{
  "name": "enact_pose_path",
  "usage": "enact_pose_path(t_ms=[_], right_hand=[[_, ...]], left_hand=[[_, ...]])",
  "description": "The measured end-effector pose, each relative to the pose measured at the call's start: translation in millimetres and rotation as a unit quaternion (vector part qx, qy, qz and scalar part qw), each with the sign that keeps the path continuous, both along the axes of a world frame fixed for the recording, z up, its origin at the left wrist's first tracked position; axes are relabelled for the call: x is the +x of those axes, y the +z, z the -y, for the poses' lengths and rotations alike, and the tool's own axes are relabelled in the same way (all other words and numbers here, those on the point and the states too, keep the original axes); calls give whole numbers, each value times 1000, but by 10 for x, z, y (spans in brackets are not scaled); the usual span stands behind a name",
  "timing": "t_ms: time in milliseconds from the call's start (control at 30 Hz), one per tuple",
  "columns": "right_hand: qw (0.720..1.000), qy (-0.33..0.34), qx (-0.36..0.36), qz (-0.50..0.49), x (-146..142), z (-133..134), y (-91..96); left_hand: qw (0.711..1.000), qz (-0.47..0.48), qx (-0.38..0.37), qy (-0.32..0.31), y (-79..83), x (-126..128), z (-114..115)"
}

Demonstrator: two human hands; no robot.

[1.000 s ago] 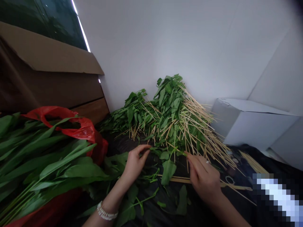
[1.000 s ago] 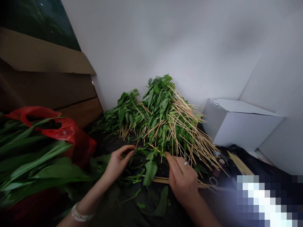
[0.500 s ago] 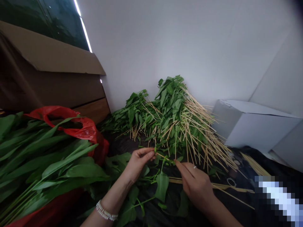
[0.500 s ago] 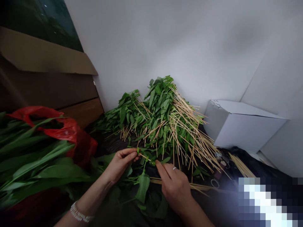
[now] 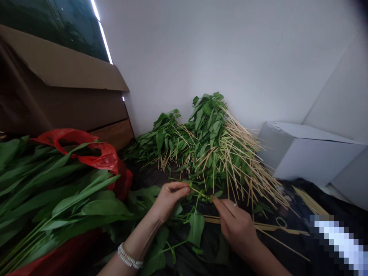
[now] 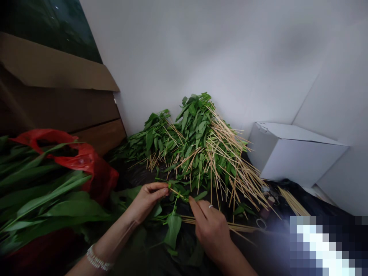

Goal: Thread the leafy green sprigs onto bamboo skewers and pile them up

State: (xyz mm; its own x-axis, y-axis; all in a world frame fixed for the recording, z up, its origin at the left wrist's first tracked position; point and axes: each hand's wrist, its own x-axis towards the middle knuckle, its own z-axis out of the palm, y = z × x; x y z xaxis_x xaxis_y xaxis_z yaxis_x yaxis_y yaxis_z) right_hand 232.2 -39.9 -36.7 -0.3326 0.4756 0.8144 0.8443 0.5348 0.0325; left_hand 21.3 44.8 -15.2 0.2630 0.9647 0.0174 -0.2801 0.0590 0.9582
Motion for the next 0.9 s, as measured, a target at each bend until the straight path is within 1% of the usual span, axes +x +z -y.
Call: enact_pose_path(t_ms=[267, 400, 533, 633, 767, 833, 867, 900], right_hand=[[1000, 12, 4, -8, -26, 2, 16], [1000, 20, 4, -14, -40, 12, -5], [1000, 23, -1, -21, -54, 17, -28], [1000, 23, 2, -18, -76, 19, -32], [1000, 17, 9, -9, -108, 15, -7], [1000, 11, 9, -3, -95, 12, 17], [1000, 6, 10, -2, -73, 9, 30], [1000, -1, 12, -5, -40, 6, 44]], left_hand=[[998, 35, -36, -31, 41, 22, 32], [995, 48, -71, -52, 73, 26, 60], [992, 62, -81, -70, 64, 40, 74], [993, 33, -67, -86, 16, 53, 80], [993, -16, -26, -113, -19, 56, 89], [994, -25, -8, -105, 9, 32, 75], [996, -30, 3, -89, 34, 13, 59], [997, -36, 17, -60, 61, -9, 38]])
